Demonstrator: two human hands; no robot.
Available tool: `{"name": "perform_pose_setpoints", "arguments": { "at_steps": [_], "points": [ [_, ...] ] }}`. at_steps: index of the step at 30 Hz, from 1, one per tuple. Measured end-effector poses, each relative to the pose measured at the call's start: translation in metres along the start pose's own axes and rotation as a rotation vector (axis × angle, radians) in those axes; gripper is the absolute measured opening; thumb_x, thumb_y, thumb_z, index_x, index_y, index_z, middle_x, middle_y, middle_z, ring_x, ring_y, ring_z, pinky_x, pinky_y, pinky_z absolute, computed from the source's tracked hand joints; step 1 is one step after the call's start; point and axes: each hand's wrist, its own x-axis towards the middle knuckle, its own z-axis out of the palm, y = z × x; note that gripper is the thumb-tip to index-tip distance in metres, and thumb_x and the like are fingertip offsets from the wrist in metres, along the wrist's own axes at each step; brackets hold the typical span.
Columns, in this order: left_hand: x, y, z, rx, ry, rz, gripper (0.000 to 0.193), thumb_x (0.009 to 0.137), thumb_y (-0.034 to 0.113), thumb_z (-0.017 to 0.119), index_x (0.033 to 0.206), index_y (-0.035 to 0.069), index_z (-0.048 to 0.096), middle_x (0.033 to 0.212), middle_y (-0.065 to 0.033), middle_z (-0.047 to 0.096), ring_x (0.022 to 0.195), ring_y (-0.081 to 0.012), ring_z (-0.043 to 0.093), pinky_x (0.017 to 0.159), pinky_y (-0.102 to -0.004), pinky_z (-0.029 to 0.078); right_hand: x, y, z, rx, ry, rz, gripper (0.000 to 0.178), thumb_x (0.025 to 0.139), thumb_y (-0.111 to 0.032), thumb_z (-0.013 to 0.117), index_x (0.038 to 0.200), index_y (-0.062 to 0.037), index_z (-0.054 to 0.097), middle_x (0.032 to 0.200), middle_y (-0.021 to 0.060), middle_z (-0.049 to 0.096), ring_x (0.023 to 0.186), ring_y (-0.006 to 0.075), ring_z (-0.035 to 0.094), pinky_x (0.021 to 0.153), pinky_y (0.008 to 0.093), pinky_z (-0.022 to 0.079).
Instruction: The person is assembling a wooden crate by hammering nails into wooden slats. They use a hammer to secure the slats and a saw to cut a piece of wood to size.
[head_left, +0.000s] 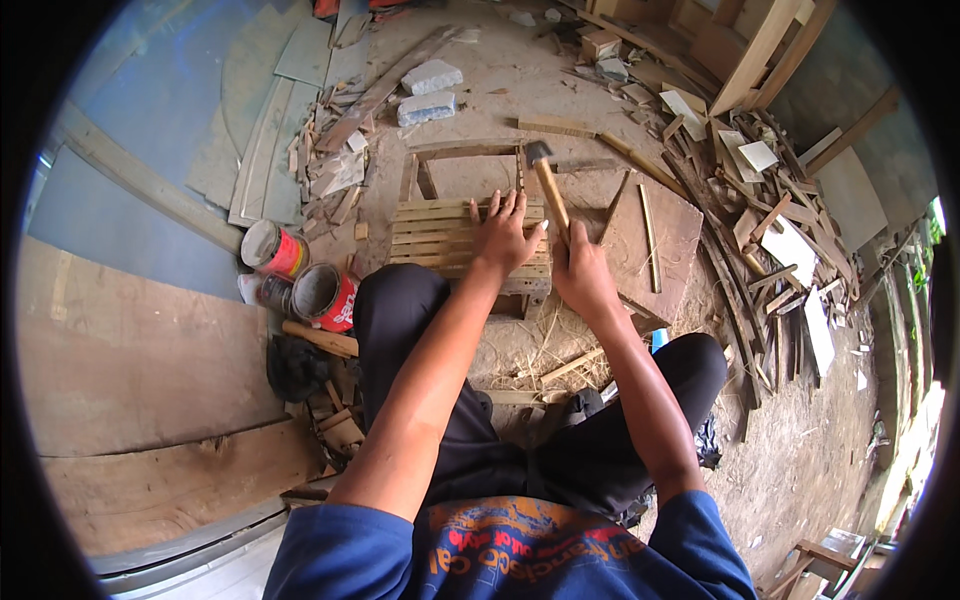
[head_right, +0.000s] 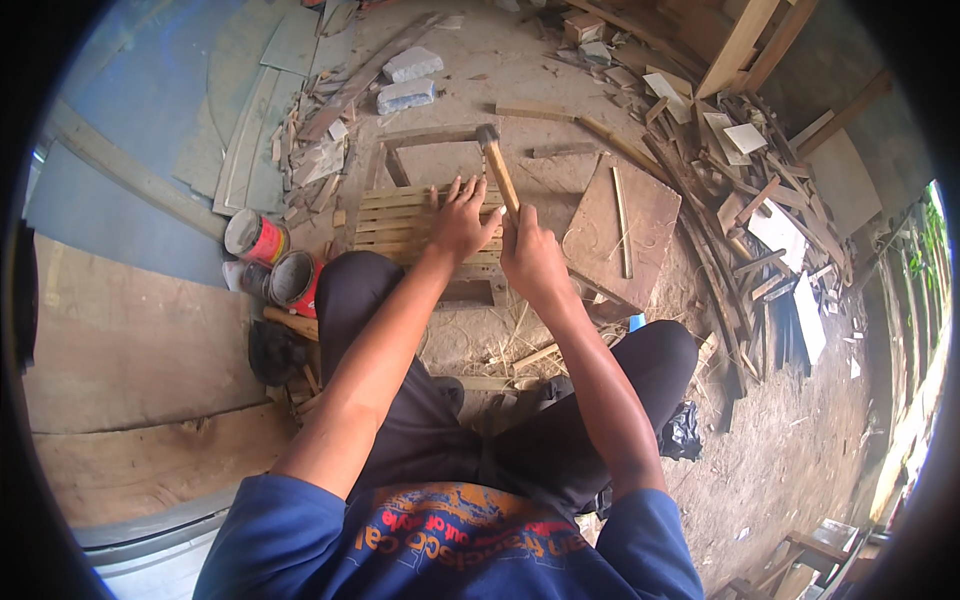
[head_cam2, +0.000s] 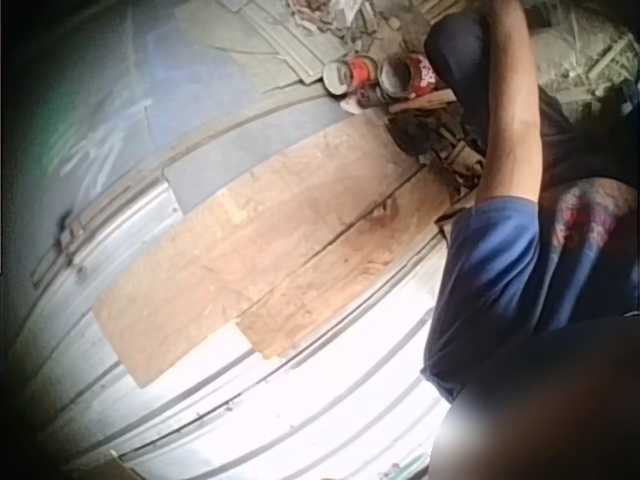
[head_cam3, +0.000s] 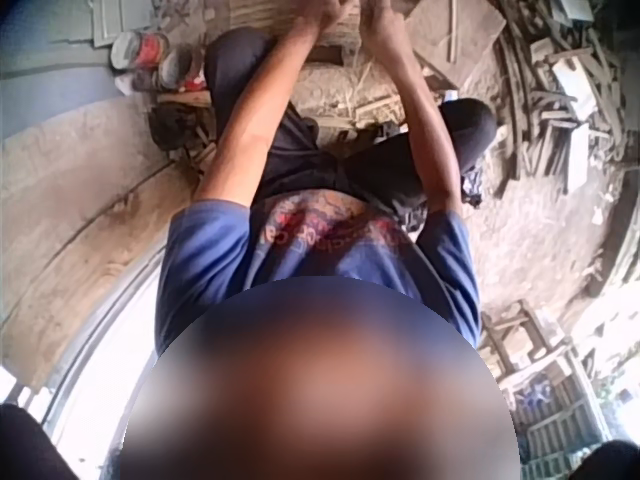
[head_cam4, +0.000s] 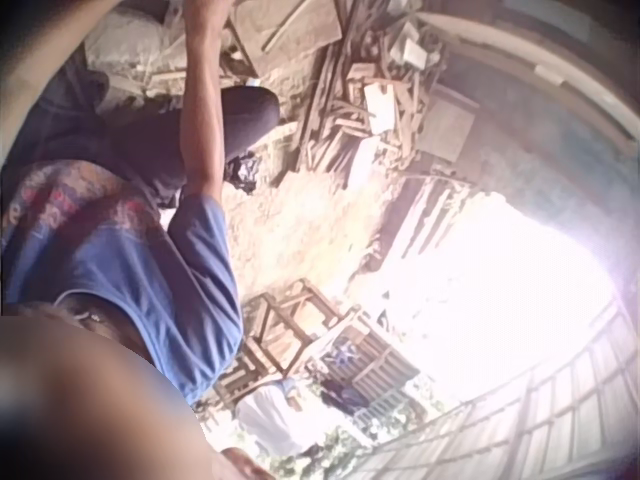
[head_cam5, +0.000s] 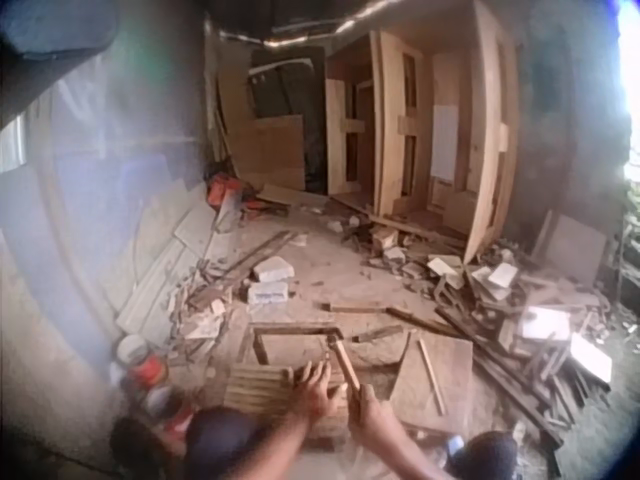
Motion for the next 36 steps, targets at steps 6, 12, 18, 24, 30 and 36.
{"name": "perform_pose_setpoints", "arguments": {
  "at_steps": [6, 12, 18, 24, 30, 36],
  "points": [
    [0.0, 0.001, -0.001, 0.006, -0.015, -0.023, 0.075, 0.097, 0.054, 0.052, 0.152, 0.005, 0.044, 0.157, -0.0152, 0.045, 0.15, -0.0375, 0.033, 0.12, -0.0686, 0.011, 0.002, -0.003, -0.004, 0.055, 0.103, -0.163, 0.023, 0.102, -0.016, 0.054, 0.107, 0.0052, 0.047, 0.078, 0.0367, 0.064, 0.08, 0.0566, 0.063, 0.069, 0.0622, 0.05],
    [0.001, 0.002, -0.003, -0.012, -0.048, -0.035, 0.076, 0.097, 0.055, 0.052, 0.155, 0.007, 0.041, 0.158, -0.0144, 0.044, 0.15, -0.0367, 0.033, 0.12, -0.0683, 0.011, 0.002, -0.007, -0.006, -0.199, -0.088, 0.026, 0.021, 0.102, -0.016, 0.054, 0.106, 0.0044, 0.047, 0.077, 0.0361, 0.064, 0.08, 0.0569, 0.062, 0.068, 0.0629, 0.049],
    [0.0, 0.003, -0.003, 0.009, -0.028, -0.03, 0.076, 0.097, 0.055, 0.052, 0.155, 0.006, 0.04, 0.158, -0.0147, 0.044, 0.15, -0.0374, 0.032, 0.12, -0.0679, 0.01, 0.001, -0.004, -0.007, 0.041, 0.04, -0.108, 0.022, 0.1, -0.018, 0.057, 0.112, 0.0005, 0.051, 0.084, 0.0339, 0.066, 0.083, 0.0547, 0.063, 0.071, 0.0615, 0.049],
    [0.001, 0.002, -0.003, -0.047, -0.017, -0.022, 0.076, 0.097, 0.054, 0.053, 0.154, 0.005, 0.041, 0.158, -0.0153, 0.043, 0.151, -0.0379, 0.03, 0.121, -0.0678, 0.009, 0.002, 0.003, -0.002, -0.17, -0.026, -0.043, 0.02, 0.102, -0.016, 0.053, 0.103, 0.0025, 0.046, 0.073, 0.0359, 0.062, 0.075, 0.0573, 0.061, 0.065, 0.0646, 0.049],
    [-0.001, 0.004, -0.003, -0.036, -0.024, -0.034, 0.076, 0.096, 0.054, 0.053, 0.154, 0.005, 0.042, 0.159, -0.0141, 0.043, 0.151, -0.0361, 0.03, 0.121, -0.067, 0.007, 0.0, 0.006, 0.002, -0.07, 0.004, -0.143, 0.022, 0.101, -0.016, 0.053, 0.107, 0.0035, 0.045, 0.075, 0.0365, 0.063, 0.075, 0.0572, 0.063, 0.068, 0.0645, 0.05],
    [-0.001, 0.003, 0.0, -0.051, -0.015, -0.069, 0.075, 0.096, 0.056, 0.051, 0.153, 0.007, 0.043, 0.158, -0.0102, 0.045, 0.152, -0.0307, 0.03, 0.124, -0.0626, 0.001, 0.003, -0.003, -0.003, -0.226, -0.034, -0.05, 0.02, 0.101, -0.016, 0.054, 0.107, 0.0016, 0.048, 0.079, 0.0328, 0.066, 0.078, 0.0534, 0.064, 0.069, 0.0621, 0.05]
  ]
}}
